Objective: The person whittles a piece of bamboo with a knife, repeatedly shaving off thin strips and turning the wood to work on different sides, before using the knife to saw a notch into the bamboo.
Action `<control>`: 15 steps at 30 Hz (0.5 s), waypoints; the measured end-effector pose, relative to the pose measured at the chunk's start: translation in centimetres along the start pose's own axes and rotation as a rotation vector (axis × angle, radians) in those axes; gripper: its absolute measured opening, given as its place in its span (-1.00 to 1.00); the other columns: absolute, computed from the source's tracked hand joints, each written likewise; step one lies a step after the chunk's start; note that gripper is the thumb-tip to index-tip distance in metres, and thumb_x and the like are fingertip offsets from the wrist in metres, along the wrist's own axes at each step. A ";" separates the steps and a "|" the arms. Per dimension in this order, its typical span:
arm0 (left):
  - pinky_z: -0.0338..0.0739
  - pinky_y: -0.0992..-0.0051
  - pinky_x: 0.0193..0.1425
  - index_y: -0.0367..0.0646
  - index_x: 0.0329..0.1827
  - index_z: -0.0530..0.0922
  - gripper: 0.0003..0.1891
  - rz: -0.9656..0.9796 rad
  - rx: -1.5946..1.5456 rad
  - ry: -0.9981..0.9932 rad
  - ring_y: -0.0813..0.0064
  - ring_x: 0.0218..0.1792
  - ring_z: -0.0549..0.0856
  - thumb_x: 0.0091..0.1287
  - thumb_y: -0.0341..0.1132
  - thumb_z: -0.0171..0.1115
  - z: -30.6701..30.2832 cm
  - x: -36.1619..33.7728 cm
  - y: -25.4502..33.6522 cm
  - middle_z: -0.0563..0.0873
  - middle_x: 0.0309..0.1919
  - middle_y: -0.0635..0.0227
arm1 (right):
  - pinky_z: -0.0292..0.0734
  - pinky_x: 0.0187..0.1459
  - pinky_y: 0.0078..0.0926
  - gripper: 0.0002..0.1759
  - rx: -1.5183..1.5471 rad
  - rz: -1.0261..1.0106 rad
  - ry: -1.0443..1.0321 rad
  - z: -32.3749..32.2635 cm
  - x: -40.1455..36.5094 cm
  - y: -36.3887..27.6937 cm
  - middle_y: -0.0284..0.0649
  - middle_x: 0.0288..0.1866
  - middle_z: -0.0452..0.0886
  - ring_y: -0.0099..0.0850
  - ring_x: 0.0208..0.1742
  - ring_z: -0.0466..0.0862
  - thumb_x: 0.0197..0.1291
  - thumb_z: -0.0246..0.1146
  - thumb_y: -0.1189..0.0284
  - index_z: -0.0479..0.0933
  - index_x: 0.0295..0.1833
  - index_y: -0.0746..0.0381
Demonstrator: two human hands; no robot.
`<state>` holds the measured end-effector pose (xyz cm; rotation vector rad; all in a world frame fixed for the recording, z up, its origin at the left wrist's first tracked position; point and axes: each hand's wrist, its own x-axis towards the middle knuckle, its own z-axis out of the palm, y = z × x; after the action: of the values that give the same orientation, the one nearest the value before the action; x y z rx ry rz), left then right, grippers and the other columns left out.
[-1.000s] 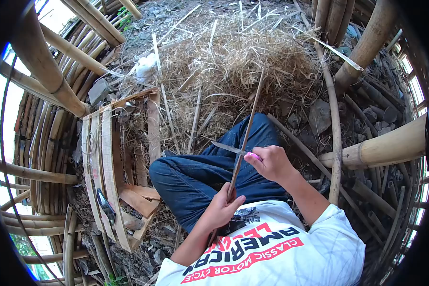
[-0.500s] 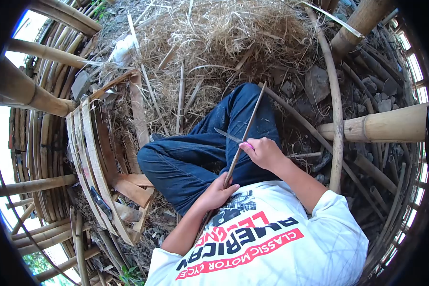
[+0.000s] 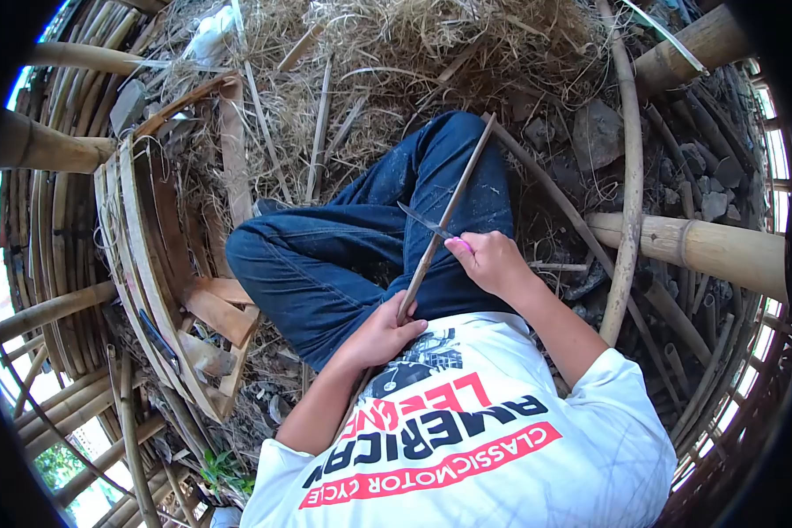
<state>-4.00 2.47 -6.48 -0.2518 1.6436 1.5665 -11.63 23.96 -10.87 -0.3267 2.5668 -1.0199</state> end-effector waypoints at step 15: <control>0.32 0.56 -0.27 -0.24 -0.17 0.37 -0.86 0.056 0.111 0.104 0.61 -0.37 0.37 0.42 -0.35 0.09 0.9 0.0 -1.0 0.38 -0.45 0.46 | 0.57 -0.27 -0.06 -0.41 -0.007 0.097 -0.132 -1.5 0.9 -0.6 0.12 -0.45 0.63 0.11 -0.34 0.64 0.36 0.06 -0.01 0.64 -0.41 0.30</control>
<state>-2.96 3.07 -7.11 -0.2337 1.8256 1.5196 -12.98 24.13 -9.63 -0.2588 2.4432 -0.9238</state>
